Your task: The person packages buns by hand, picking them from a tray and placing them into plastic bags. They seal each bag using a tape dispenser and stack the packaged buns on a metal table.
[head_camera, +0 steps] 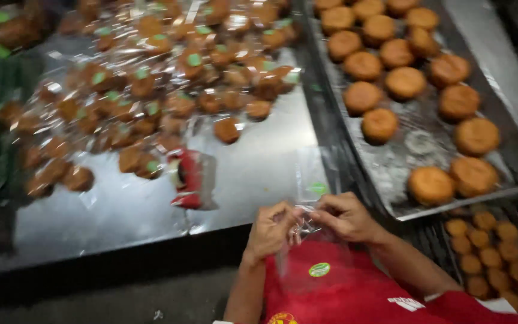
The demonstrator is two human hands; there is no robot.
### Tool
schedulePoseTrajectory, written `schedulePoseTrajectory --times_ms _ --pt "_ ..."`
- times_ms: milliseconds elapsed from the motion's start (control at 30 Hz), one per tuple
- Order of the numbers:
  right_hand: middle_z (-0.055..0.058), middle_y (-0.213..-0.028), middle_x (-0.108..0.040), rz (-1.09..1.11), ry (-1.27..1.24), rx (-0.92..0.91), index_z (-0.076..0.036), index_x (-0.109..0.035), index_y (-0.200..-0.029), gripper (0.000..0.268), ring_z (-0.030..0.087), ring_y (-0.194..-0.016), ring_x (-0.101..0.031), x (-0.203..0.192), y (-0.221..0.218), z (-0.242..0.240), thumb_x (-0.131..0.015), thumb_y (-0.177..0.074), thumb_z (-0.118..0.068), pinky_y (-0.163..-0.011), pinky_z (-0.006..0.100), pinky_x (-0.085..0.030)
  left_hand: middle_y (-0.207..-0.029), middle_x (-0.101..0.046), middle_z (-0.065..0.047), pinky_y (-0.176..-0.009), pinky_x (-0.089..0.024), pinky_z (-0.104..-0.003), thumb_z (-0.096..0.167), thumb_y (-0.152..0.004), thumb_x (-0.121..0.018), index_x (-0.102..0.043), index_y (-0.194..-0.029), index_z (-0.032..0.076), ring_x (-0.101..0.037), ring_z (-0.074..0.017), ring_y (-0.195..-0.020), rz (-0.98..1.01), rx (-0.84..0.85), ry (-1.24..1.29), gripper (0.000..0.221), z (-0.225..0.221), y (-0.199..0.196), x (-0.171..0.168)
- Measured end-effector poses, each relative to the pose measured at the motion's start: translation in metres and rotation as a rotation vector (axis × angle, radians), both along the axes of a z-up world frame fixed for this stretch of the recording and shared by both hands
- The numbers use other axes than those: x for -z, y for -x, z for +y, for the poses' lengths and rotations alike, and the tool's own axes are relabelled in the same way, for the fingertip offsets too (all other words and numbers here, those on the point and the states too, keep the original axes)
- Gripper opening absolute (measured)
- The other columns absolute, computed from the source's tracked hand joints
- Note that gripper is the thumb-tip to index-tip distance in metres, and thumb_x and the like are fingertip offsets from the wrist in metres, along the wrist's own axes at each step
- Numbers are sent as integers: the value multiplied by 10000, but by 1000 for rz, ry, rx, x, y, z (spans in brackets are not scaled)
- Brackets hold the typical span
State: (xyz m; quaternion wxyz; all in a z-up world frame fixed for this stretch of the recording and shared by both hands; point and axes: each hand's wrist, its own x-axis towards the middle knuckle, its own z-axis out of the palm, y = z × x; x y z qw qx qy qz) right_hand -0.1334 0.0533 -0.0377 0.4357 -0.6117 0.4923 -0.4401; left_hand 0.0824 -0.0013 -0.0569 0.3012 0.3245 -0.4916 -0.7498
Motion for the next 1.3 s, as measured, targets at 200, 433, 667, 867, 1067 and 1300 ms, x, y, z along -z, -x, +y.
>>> schedulePoseTrajectory --times_ms 200,433,667,867,1067,1300 --pt "51 -714 -690 -20 -100 260 -26 -721 -902 192 171 -604 -632 19 89 37 -658 -996 -182 -561 294 -518 -928 -738 -102 -505 -444 -201 199 -1036 -638 -654 -870 38 -577 -78 -579 412 293 -91 231 -11 62 -14" --pt "190 -1215 -666 1017 46 158 -23 -634 -1235 604 390 -1006 -635 19 241 34 -813 -699 -237 -850 447 -534 -954 -690 -73 -675 -487 -293 78 -919 -775 -642 -898 24 -624 -145 -802 -67 147 686 146 -11 105 -52" --pt "82 -1151 -711 627 -462 378 -119 -559 -1311 647 219 -954 -719 -24 226 41 -885 -776 -280 -840 346 -576 -869 -608 -34 -631 -452 -286 79 -806 -856 -757 -938 50 -584 -140 -785 -104 110 733 167 -10 103 -68" --pt "82 -1368 -580 -525 163 137 -77 -452 -1438 692 200 -1262 -585 10 129 22 -793 -842 15 -1073 380 -488 -1012 -495 -22 -655 -404 -273 46 -789 -836 -794 -974 83 -497 -133 -777 29 254 472 193 -3 69 -62" --pt "101 -1237 -667 -104 327 -347 -43 -611 -1290 535 267 -1143 -652 -17 79 -23 -831 -804 6 -1010 405 -517 -1027 -462 -24 -889 -453 -320 23 -777 -872 -804 -989 91 -507 -176 -1003 153 -88 560 233 16 13 -52" --pt "134 -1075 -565 544 69 -777 -102 -695 -1162 452 320 -966 -627 -76 -6 -54 -825 -728 -90 -802 414 -515 -974 -478 -17 -821 -496 -300 76 -797 -834 -791 -1014 165 -554 -160 -923 -87 48 661 239 24 -52 -43"
